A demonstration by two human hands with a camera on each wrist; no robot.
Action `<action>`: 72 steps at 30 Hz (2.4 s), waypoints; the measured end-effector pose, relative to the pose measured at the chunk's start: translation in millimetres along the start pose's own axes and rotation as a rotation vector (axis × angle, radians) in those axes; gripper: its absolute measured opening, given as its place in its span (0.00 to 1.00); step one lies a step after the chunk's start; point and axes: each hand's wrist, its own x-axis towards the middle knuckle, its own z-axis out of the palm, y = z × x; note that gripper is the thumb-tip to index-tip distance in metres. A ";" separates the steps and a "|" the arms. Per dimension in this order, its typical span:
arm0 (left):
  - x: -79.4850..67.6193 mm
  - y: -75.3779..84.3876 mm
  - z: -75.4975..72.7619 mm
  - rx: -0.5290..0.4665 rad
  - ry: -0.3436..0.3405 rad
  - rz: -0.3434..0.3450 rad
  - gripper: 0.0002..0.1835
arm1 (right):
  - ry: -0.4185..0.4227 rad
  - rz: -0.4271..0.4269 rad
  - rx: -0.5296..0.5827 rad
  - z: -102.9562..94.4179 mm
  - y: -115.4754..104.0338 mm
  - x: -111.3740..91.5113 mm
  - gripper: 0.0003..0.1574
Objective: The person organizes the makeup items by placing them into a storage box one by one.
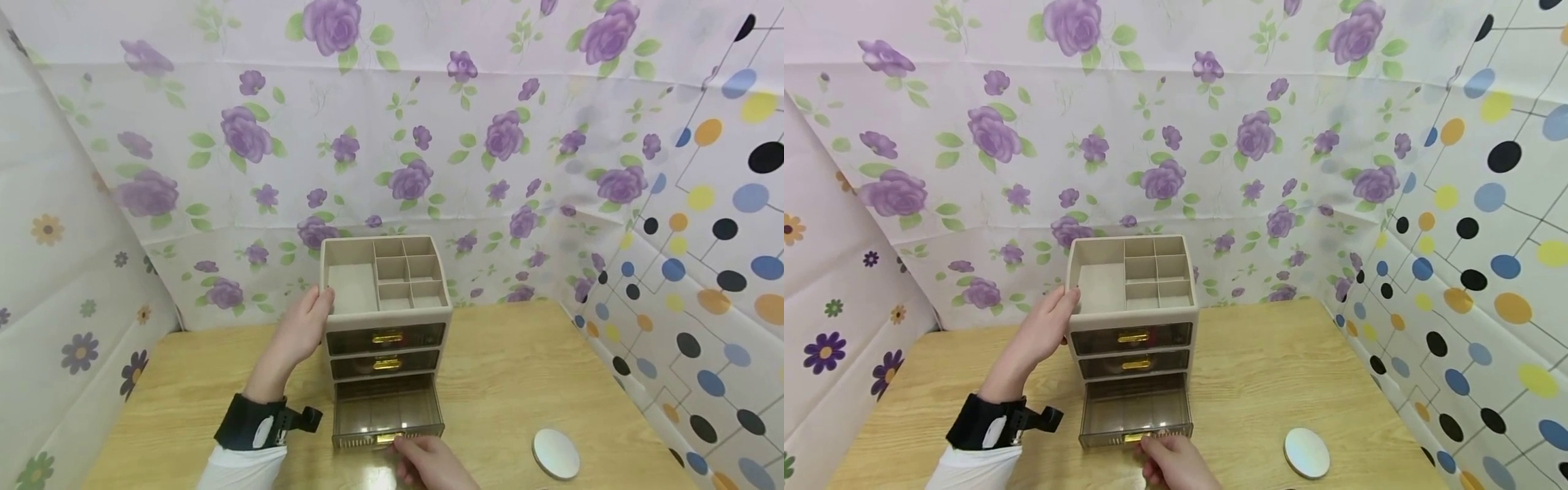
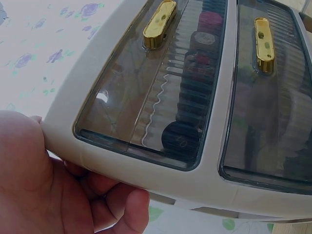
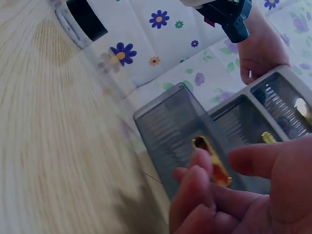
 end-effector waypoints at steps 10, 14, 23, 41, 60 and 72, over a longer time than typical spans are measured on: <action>0.3 -1.7 0.0 -0.018 -0.020 -0.009 0.26 | 0.005 -0.082 -0.343 -19.6 -18.9 -21.1 0.23; 0.5 -2.4 0.5 -0.016 -0.015 -0.006 0.26 | -0.010 -0.068 -0.382 -34.1 -25.5 -30.4 0.23; 1.1 -1.4 0.6 -0.018 -0.006 0.004 0.25 | 0.072 -0.047 -0.464 -78.4 -34.2 -64.7 0.32; 0.7 -1.4 0.3 0.002 0.003 0.001 0.25 | 0.440 0.240 -0.981 -175.2 -13.5 -103.0 0.49; 0.9 -1.2 -1.3 -0.011 -0.005 -0.010 0.26 | 0.374 0.278 -0.993 -191.0 2.9 -88.7 0.54; 1.4 -1.9 -0.5 -0.003 -0.005 -0.008 0.26 | 0.353 0.288 -0.963 -193.1 4.0 -84.6 0.52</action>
